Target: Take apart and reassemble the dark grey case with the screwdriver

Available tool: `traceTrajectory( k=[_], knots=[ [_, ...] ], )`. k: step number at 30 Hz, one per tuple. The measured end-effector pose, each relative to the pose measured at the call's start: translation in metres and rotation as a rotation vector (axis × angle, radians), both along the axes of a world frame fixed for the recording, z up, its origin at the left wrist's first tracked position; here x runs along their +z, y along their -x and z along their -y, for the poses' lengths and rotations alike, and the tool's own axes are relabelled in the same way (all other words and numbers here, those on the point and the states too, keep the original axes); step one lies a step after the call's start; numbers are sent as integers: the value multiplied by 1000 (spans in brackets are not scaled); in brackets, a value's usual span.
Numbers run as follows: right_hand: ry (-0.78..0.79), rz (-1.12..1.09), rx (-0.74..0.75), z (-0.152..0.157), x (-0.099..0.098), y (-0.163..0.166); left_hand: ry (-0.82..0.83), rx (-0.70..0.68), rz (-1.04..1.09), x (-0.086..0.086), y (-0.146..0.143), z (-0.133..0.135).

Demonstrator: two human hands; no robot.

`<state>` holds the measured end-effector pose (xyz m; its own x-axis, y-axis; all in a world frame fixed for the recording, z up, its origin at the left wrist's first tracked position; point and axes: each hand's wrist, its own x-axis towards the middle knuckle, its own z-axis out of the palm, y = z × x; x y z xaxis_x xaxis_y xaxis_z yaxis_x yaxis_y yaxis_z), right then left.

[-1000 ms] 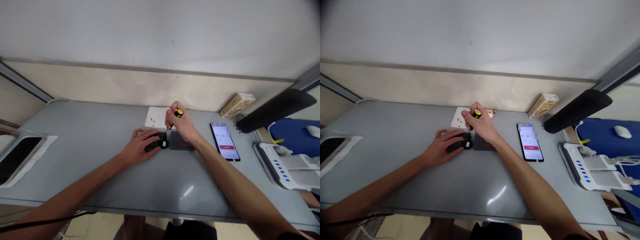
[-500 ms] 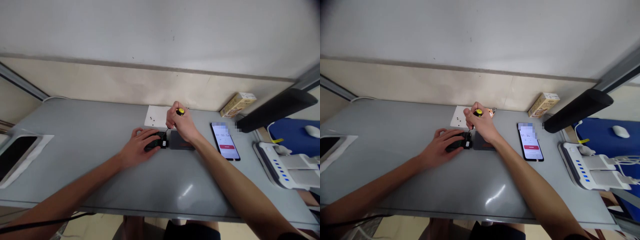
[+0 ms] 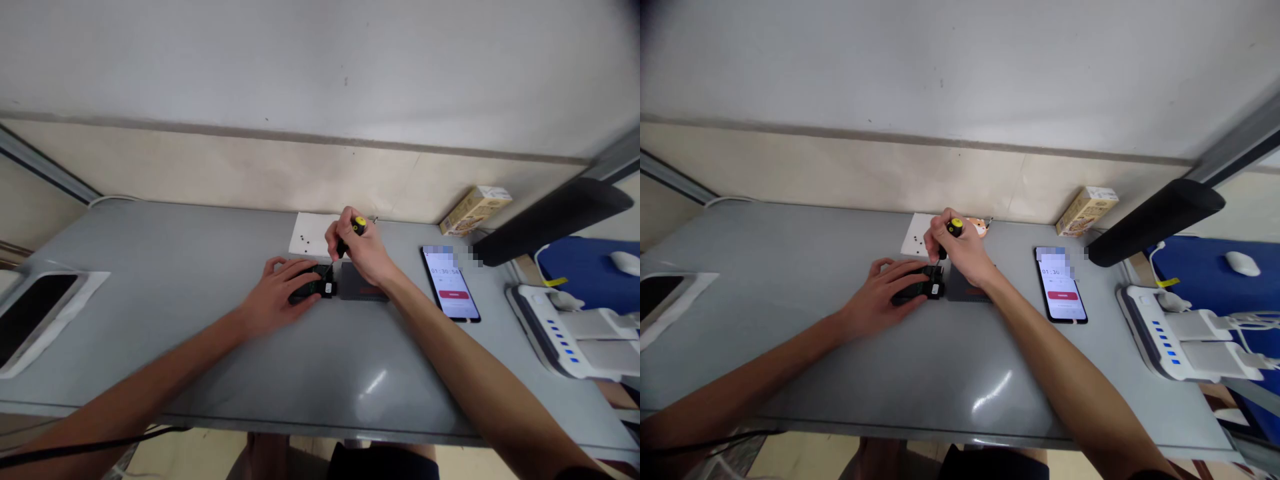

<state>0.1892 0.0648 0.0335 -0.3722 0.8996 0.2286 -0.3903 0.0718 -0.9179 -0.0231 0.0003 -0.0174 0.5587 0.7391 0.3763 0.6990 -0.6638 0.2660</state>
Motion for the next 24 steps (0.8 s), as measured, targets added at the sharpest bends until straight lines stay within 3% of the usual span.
traceTrajectory(
  k=[9,16,20,24],
  knots=[
    [72,-92,54,-1,3,-4,1,-3,0,0,0,0],
    [-22,-6,-81,-1,1,3,9,6,-11,0,1,1],
    [96,-108,22,-1,4,2,16,26,-5,-1,0,1],
    [96,-160,77,0,3,-3,12,20,-2,-1,0,0]
  ],
)
